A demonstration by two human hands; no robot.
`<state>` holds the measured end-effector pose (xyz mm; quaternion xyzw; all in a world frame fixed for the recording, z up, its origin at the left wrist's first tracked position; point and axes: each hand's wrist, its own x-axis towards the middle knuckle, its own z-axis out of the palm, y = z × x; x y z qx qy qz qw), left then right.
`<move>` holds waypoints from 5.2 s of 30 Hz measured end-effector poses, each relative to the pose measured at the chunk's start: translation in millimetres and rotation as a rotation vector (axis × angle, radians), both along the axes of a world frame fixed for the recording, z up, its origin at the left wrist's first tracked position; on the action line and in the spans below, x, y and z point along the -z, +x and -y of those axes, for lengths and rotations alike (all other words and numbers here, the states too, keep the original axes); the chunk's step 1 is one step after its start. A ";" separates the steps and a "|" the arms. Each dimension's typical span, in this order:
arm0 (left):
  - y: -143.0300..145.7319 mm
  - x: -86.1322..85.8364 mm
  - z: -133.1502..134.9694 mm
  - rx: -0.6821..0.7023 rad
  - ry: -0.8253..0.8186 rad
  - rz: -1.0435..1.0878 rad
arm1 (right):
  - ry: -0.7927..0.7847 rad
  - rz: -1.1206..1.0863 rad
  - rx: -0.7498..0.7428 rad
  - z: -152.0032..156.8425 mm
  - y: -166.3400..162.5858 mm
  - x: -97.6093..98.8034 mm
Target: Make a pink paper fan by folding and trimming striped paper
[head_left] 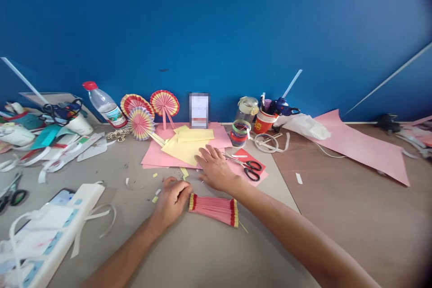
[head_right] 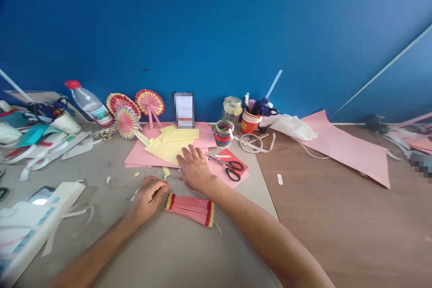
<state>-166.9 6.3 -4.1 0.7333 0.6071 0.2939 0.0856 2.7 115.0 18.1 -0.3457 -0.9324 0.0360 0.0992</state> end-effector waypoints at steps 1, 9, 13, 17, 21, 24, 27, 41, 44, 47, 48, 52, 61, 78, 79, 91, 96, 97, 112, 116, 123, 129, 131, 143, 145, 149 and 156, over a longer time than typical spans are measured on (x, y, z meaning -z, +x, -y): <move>0.0 0.2 0.2 -0.001 0.001 0.001 | -0.011 0.017 0.000 -3.0 -3.2 1.4; -3.4 7.1 0.8 0.010 -0.012 0.042 | -0.082 0.103 -0.002 -16.9 -10.3 -6.1; -6.1 7.3 1.4 -0.013 -0.010 0.053 | -0.125 0.094 0.107 -28.7 -11.5 -16.8; -7.6 7.8 1.6 -0.010 -0.026 0.055 | -0.153 0.054 0.206 -38.6 -11.9 -28.3; -7.9 9.4 0.8 0.009 -0.024 0.053 | -0.183 0.007 0.108 -29.9 -8.0 -32.2; -8.1 10.1 0.1 0.014 -0.036 0.035 | -0.193 -0.095 0.045 -15.7 0.3 -30.6; -8.2 9.2 -0.3 0.025 -0.039 0.020 | -0.228 -0.125 0.051 -0.8 11.9 -29.4; -11.3 9.5 -8.2 -0.003 0.021 0.099 | 0.011 0.072 0.104 9.4 32.5 -19.7; -7.2 5.6 -6.5 0.021 0.027 0.092 | 0.034 0.034 0.053 2.4 34.1 -18.9; -3.6 1.4 -5.3 0.037 0.015 0.041 | -0.026 0.092 0.050 2.0 35.4 -15.7; -3.0 0.4 -5.3 0.042 0.000 0.018 | -0.044 0.111 0.055 2.9 35.6 -13.9; -2.6 -0.6 -8.8 0.113 -0.062 -0.083 | -0.042 0.096 0.024 4.9 36.6 -5.6; 7.0 -7.2 -55.2 0.072 -0.018 -0.184 | -0.143 -0.357 0.114 -17.1 41.1 -3.2; 43.9 -6.1 -55.3 0.378 0.058 -0.003 | 0.004 -0.006 0.859 -61.5 143.6 14.1; 42.8 -5.6 -55.3 0.377 0.060 0.003 | 0.003 -0.006 0.865 -63.4 144.4 16.1; 45.9 -18.9 -49.0 0.348 0.072 0.124 | -0.070 -0.560 0.843 -37.2 157.9 -30.0; 48.3 -46.8 -39.2 0.222 -0.040 0.476 | -0.691 -0.997 0.180 6.4 136.0 -58.8; 47.0 -52.7 -36.6 0.207 -0.084 0.544 | -0.815 -0.979 0.102 13.1 126.9 -57.9; 22.9 -31.0 -27.8 0.200 -0.373 0.897 | -1.390 -0.883 -0.282 14.6 84.6 -24.0; 28.4 -29.2 -29.6 0.163 -0.351 0.888 | -1.320 -0.771 -0.291 19.3 81.2 -27.4; 46.0 -22.2 -19.4 0.018 0.137 0.515 | -0.286 -0.768 -0.103 33.6 60.7 -13.3; 57.7 -16.4 -10.5 0.149 0.218 0.262 | 0.118 -0.748 -0.070 42.5 53.5 1.3; 59.8 -14.1 -9.0 0.166 0.244 0.248 | 0.155 -0.760 -0.049 43.8 53.0 1.2; 60.6 -18.4 -9.7 0.106 0.222 0.365 | 0.186 -0.734 -0.033 39.7 55.7 5.3; 59.5 -18.6 -10.8 0.067 0.222 0.378 | 0.160 -0.731 -0.076 40.9 56.2 3.8; 55.5 -22.0 -12.3 0.049 0.181 0.398 | 0.068 -0.676 -0.140 43.6 58.1 -1.1; 43.7 -31.0 -15.4 0.057 0.027 0.375 | -0.022 -0.571 -0.147 38.8 62.2 -2.4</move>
